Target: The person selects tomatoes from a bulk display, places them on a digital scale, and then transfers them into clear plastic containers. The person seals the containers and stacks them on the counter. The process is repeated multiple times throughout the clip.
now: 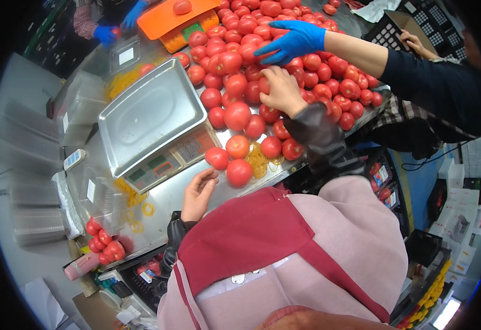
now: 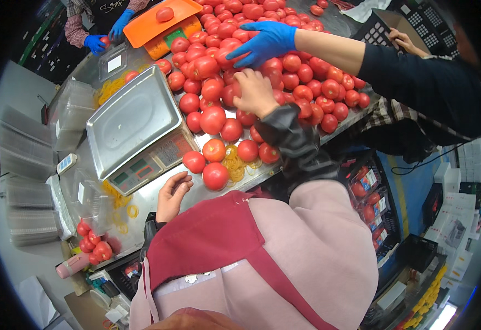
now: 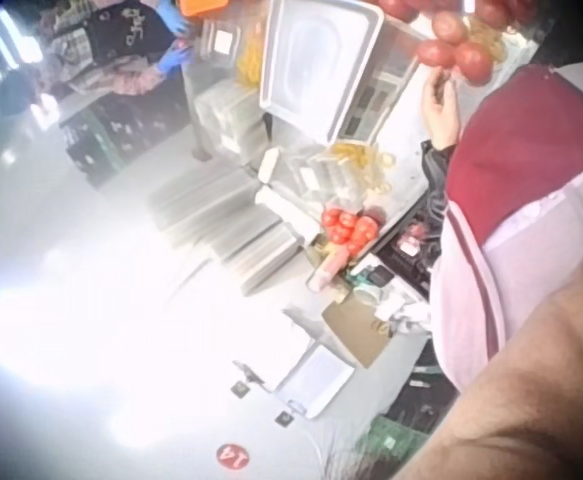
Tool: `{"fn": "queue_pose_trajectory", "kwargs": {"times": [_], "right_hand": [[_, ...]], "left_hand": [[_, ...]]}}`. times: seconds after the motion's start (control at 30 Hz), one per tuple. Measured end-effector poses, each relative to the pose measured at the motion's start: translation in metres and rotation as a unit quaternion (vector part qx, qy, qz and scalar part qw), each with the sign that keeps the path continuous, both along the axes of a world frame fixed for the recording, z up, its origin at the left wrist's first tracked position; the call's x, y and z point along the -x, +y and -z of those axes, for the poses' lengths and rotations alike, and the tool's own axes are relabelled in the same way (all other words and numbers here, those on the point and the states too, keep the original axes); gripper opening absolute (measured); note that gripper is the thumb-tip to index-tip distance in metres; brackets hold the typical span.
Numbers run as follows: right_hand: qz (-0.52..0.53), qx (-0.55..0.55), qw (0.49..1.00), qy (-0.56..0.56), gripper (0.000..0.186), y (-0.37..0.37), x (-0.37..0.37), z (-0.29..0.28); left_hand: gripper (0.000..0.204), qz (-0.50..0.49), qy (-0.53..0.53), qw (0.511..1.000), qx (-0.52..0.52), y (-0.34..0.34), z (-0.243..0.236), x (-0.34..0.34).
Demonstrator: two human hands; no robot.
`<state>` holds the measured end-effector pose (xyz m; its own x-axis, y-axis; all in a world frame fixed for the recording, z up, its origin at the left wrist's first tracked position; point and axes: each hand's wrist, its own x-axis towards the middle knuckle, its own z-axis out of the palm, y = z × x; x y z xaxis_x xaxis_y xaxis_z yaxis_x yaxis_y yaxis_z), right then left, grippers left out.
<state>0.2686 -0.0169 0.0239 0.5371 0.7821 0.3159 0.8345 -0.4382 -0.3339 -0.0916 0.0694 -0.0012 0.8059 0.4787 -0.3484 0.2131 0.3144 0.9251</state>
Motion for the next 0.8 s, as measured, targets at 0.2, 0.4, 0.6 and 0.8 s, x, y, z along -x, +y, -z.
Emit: {"fn": "queue_pose_trajectory", "kwargs": {"times": [0.2, 0.4, 0.6, 0.8], "right_hand": [[-0.331, -0.121, 0.849, 0.393, 0.033, 0.002, 0.112, -0.02], [-0.018, -0.245, 0.968, 0.043, 0.029, 0.028, 0.024, 0.008], [-0.074, -0.023, 0.987, 0.138, 0.052, 0.046, 0.006, 0.031], [0.011, -0.222, 0.921, 0.321, 0.043, 0.052, 0.001, 0.05]], "left_hand": [[0.055, 0.043, -0.147, 0.884, 0.442, 0.017, -0.019, -0.049], [0.07, -0.096, -0.168, 0.98, -0.051, 0.074, -0.036, -0.04], [0.059, -0.206, 0.082, 0.756, -0.616, 0.153, -0.016, -0.058], [0.053, -0.163, 0.104, 0.654, -0.731, 0.126, -0.035, -0.047]]}}
